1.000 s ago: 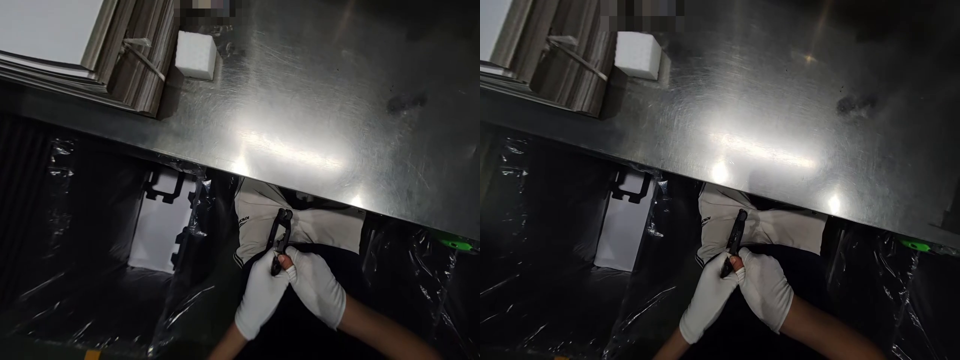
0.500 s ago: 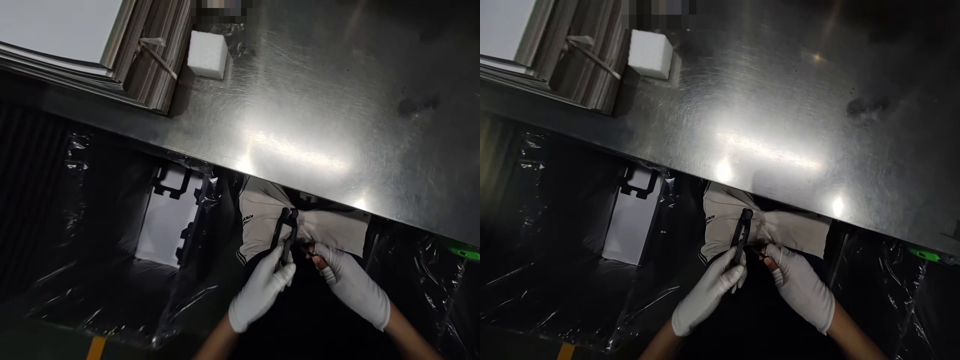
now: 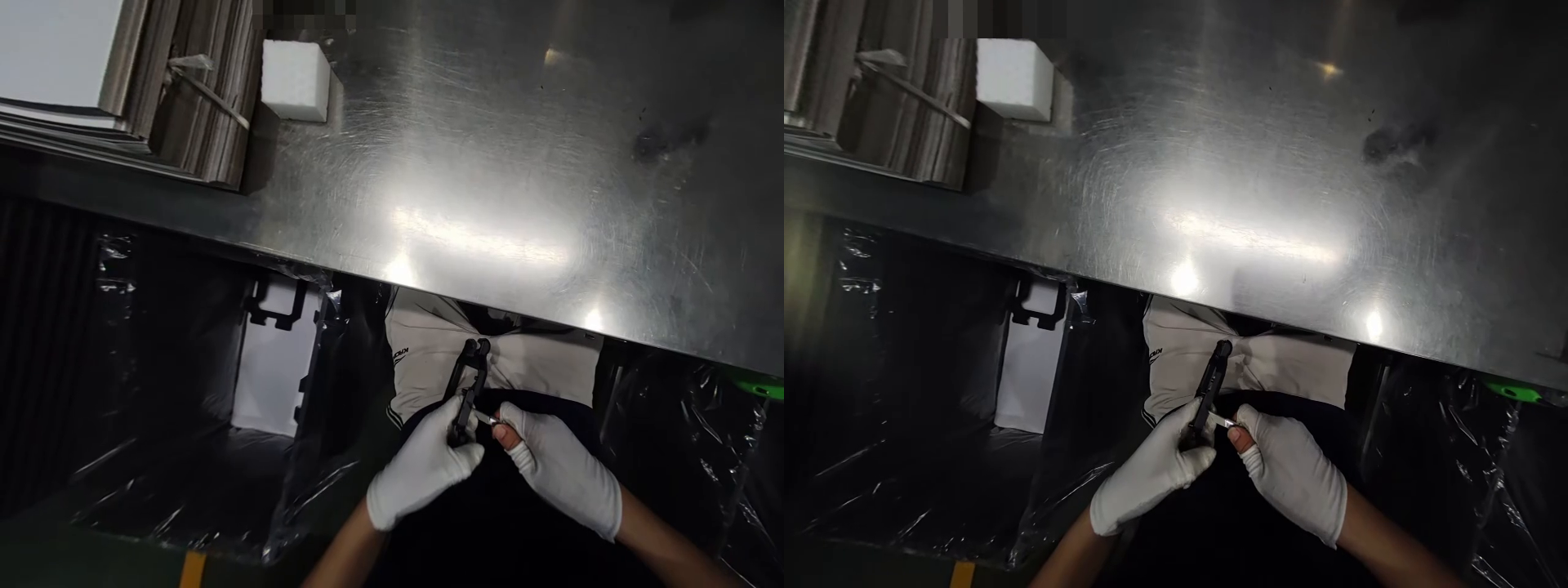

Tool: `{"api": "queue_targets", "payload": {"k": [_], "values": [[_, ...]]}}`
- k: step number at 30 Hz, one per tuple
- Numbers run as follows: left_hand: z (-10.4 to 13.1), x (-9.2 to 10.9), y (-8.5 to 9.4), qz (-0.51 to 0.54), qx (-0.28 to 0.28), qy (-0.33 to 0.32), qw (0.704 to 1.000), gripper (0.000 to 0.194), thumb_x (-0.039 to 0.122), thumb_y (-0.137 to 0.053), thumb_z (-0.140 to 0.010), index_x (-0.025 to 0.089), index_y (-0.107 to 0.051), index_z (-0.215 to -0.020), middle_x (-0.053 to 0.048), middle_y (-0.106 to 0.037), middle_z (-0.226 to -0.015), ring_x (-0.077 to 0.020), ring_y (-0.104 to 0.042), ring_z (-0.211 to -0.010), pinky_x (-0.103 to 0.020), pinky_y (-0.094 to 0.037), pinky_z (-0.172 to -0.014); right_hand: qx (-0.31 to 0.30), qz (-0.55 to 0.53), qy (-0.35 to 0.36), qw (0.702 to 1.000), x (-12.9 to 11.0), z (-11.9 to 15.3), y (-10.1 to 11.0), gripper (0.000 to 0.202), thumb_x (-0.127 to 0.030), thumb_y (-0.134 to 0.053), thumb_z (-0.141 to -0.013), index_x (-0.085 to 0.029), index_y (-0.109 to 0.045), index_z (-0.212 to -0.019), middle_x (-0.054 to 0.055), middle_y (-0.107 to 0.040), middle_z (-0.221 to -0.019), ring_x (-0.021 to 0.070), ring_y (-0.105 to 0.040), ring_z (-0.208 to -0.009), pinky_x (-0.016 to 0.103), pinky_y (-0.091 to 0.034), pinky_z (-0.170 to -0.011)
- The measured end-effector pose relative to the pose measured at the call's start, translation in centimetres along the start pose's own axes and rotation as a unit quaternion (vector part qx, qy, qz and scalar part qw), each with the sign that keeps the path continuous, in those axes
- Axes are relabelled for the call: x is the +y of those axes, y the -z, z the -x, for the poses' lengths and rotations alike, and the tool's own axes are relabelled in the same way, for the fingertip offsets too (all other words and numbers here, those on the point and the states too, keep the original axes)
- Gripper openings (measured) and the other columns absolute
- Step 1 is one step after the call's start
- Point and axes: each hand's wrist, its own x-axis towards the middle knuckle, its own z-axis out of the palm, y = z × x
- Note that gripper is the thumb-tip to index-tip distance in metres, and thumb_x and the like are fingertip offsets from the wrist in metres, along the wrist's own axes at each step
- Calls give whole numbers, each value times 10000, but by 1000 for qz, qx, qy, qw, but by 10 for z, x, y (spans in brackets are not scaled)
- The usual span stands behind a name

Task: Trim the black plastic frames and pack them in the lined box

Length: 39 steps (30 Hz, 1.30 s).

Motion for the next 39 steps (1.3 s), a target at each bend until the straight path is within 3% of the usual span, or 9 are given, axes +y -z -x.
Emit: {"api": "queue_targets", "payload": {"k": [2, 5, 8, 13, 18, 26, 34, 39], "values": [[-1, -3, -3, -31, 15, -16, 999, 112, 186, -623, -803, 219, -583, -902, 9, -610, -787, -162, -577, -685, -301, -483, -664, -1, 15, -1, 1000, 0, 1, 0, 510, -634, -249, -1140, -247, -535, -970, -5, -663, -846, 169, -636, -711, 305, -506, -699], [-4, -12, -12, -148, 93, -52, 983, 102, 201, -652, -817, 225, -626, -912, -22, -683, -813, -214, -668, -758, -328, -515, -717, 8, 40, -9, 999, -2, 5, 2, 529, -627, -225, -1143, -250, -546, -957, 1, -676, -835, 176, -654, -712, 308, -511, -702], [-4, -21, -21, -304, 191, -87, 929, 126, 290, -722, -855, 229, -648, -936, -29, -692, -723, -246, -700, -682, -345, -517, -672, 10, 70, -29, 997, -3, 9, 4, 560, -650, -208, -1136, -252, -542, -925, -1, -670, -787, 174, -648, -664, 302, -503, -663], [-3, -28, -31, -491, 257, -159, 817, 168, 349, -667, -895, 186, -659, -934, -28, -664, -607, -292, -685, -553, -403, -531, -576, 24, 123, -31, 992, -6, 12, 0, 593, -644, -193, -1138, -238, -585, -956, -5, -662, -718, 152, -620, -559, 259, -448, -555], [-2, -29, -37, -534, 292, -183, 772, 133, 311, -680, -849, 185, -642, -870, -3, -634, -566, -263, -643, -490, -392, -521, -527, 39, 163, -20, 986, -8, 12, -9, 521, -541, -243, -1162, -225, -632, -1020, 5, -700, -738, 151, -684, -587, 234, -425, -552], [-2, -28, -39, -557, 320, -203, 739, 141, 318, -705, -853, 207, -623, -823, 23, -602, -541, -249, -605, -465, -398, -518, -539, 53, 194, -32, 979, -7, 14, -12, 488, -500, -277, -1160, -221, -655, -1028, 8, -698, -728, 154, -678, -580, 241, -403, -555], [-3, -28, -42, -570, 332, -187, 728, 185, 337, -719, -838, 214, -609, -754, 17, -590, -520, -236, -592, -455, -389, -509, -561, 9, 209, -85, 974, -18, 12, -7, 434, -456, -323, -1157, -220, -680, -1078, 31, -761, -831, 184, -721, -663, 274, -453, -614], [-6, -29, -41, -572, 348, -209, 713, 194, 312, -675, -835, 219, -596, -684, 8, -564, -491, -232, -583, -452, -380, -491, -577, -4, 178, -126, 976, -21, 11, -10, 432, -465, -335, -1166, -218, -684, -1099, 31, -773, -848, 176, -728, -674, 260, -479, -630]]}}
